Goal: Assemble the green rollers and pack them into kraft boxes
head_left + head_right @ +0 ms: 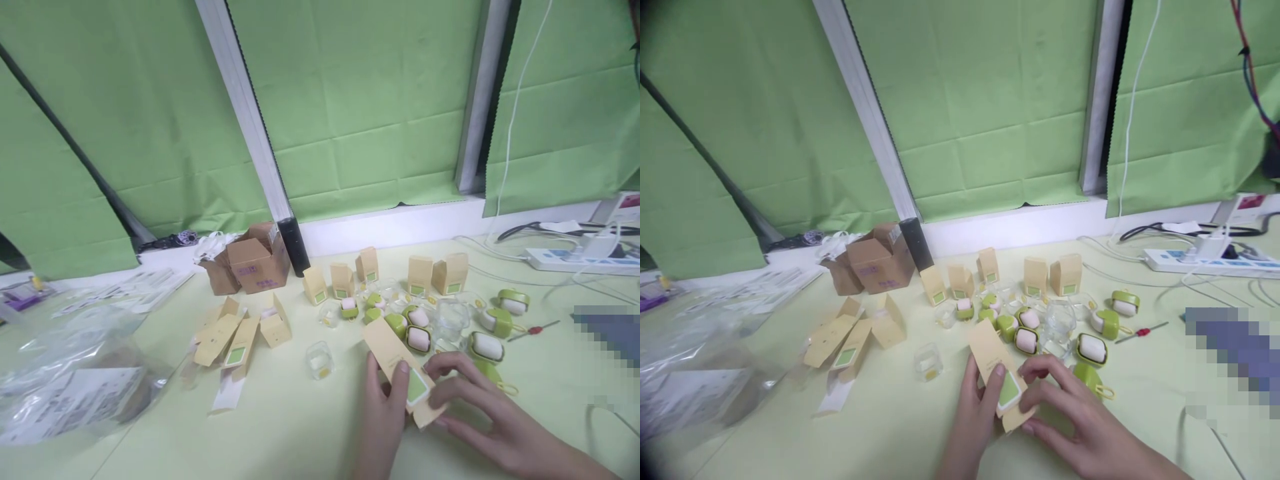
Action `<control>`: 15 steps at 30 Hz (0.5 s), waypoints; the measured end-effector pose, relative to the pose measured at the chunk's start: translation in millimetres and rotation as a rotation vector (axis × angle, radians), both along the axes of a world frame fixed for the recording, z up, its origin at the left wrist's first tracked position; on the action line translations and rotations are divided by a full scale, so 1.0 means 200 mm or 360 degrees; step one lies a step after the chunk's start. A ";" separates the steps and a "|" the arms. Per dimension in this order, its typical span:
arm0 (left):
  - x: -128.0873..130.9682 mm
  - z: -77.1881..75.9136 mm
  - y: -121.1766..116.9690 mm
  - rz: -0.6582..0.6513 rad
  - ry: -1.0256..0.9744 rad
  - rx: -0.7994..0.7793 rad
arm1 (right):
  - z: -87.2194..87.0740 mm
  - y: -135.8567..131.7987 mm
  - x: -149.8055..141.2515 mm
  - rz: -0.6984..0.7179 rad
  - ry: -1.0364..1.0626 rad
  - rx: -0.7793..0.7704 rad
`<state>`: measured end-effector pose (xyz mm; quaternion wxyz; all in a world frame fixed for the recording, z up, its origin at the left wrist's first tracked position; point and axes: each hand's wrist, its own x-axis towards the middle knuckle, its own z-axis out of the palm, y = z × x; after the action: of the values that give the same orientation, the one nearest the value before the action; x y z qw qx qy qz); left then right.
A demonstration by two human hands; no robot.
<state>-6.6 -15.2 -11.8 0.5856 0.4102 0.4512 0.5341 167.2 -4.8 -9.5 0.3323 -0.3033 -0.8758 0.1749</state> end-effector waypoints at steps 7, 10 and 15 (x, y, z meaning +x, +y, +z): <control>0.00 -0.02 0.00 -0.0088 0.0095 -0.0024 | 0.01 0.02 -0.04 -0.0072 0.0353 -0.0315; -0.01 -0.02 -0.01 -0.0151 0.0129 0.0037 | 0.00 0.02 -0.04 -0.0036 0.0305 -0.0450; -0.10 0.03 -0.05 -0.0120 0.0070 0.0184 | 0.01 0.05 -0.10 0.0010 0.0290 -0.0684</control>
<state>-26.7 -24.8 -5.3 0.5706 0.4716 0.4164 0.5278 147.7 5.8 -8.3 0.3372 -0.3473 -0.7858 0.3851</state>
